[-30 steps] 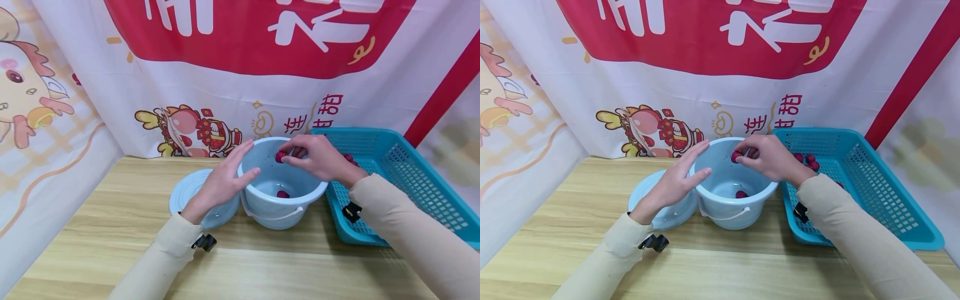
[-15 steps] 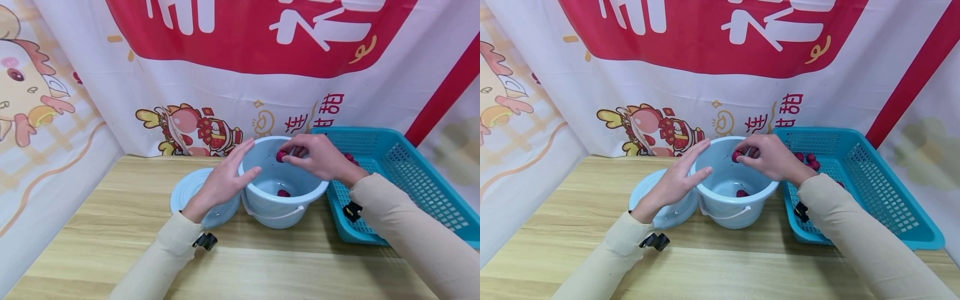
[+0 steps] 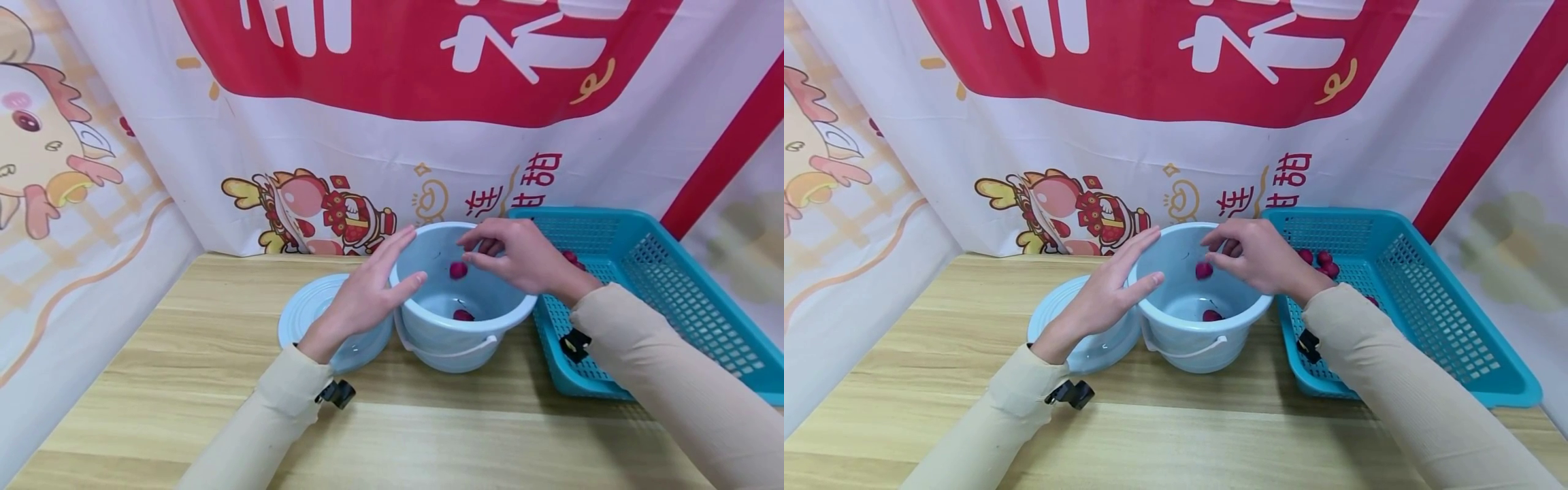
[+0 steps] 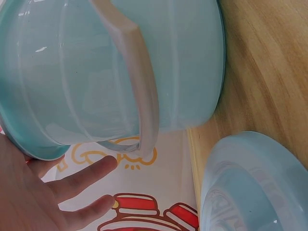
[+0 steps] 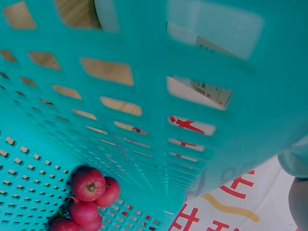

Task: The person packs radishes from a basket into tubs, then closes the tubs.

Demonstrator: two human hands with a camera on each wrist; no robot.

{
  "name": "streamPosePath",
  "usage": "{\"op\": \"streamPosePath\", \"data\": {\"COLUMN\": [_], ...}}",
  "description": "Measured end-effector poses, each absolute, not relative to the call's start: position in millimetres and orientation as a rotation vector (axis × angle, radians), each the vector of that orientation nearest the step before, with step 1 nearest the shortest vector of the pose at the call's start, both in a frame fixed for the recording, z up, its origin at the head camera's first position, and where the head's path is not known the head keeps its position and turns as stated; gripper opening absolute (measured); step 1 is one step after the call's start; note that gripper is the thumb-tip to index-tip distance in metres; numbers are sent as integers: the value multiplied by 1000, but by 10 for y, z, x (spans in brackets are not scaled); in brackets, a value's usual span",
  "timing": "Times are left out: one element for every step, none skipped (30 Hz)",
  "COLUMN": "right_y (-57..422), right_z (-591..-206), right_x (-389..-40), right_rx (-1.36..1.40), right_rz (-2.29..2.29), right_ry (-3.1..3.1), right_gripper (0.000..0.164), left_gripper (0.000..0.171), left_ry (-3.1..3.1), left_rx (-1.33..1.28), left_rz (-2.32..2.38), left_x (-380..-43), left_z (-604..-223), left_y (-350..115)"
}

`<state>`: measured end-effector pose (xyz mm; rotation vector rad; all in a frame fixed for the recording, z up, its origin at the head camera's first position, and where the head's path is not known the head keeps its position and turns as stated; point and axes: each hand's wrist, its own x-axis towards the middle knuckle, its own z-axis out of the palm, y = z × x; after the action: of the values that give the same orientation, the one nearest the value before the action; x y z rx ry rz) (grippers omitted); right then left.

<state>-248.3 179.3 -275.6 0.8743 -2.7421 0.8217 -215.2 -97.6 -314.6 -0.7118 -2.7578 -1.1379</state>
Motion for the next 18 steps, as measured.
{"op": "streamPosePath", "data": {"right_y": [1796, 1796, 1797, 1799, 1800, 1801, 1803, 1804, 1806, 1807, 1807, 1807, 1808, 1807, 1807, 1807, 1805, 1804], "right_z": [-2759, -2759, -2760, -2762, -2763, -2762, -2765, -2766, -2769, -2770, -2771, -2772, -2774, -2774, -2774, -2774, -2771, -2769], "right_x": [-2486, -2486, -2487, -2490, -2491, -2491, -2494, -2494, -2497, -2497, -2498, -2499, -2502, -2502, -2504, -2506, -2505, -2505], "right_rx": [871, 872, 873, 872, 872, 875, 874, 875, 874, 874, 875, 875, 874, 874, 875, 876, 878, 879], "right_rz": [821, 821, 820, 819, 820, 820, 820, 820, 820, 819, 819, 819, 818, 817, 817, 817, 819, 821], "right_ry": [-2741, -2739, -2739, -2738, -2738, -2737, -2737, -2736, -2736, -2736, -2736, -2736, -2737, -2737, -2737, -2737, -2736, -2735], "right_gripper": [36, 36, 35, 35, 35, 35, 35, 35, 35, 34, 34, 34, 34, 33, 33, 33, 33, 32], "left_gripper": [77, 77, 77, 77, 76, 76, 77, 77, 77, 78, 78, 78, 78, 79, 79, 78, 78, 78], "left_ry": [-2760, -2760, -2760, -2761, -2760, -2759, -2759, -2759, -2758, -2756, -2753, -2752, -2750, -2747, -2745, -2746, -2749, -2753], "left_rx": [-709, -708, -708, -707, -707, -708, -707, -707, -708, -710, -713, -715, -717, -721, -726, -726, -722, -719], "left_rz": [-1137, -1139, -1141, -1142, -1145, -1146, -1145, -1145, -1142, -1140, -1139, -1136, -1137, -1138, -1139, -1139, -1138, -1137], "left_x": [-2150, -2149, -2147, -2144, -2142, -2140, -2138, -2138, -2139, -2139, -2141, -2142, -2144, -2146, -2148, -2149, -2149, -2148], "left_z": [-3144, -3143, -3142, -3139, -3138, -3137, -3136, -3137, -3137, -3137, -3139, -3140, -3140, -3141, -3140, -3139, -3137, -3135], "left_y": [-975, -974, -973, -972, -972, -971, -971, -972, -972, -973, -973, -975, -975, -975, -976, -976, -977, -978]}}
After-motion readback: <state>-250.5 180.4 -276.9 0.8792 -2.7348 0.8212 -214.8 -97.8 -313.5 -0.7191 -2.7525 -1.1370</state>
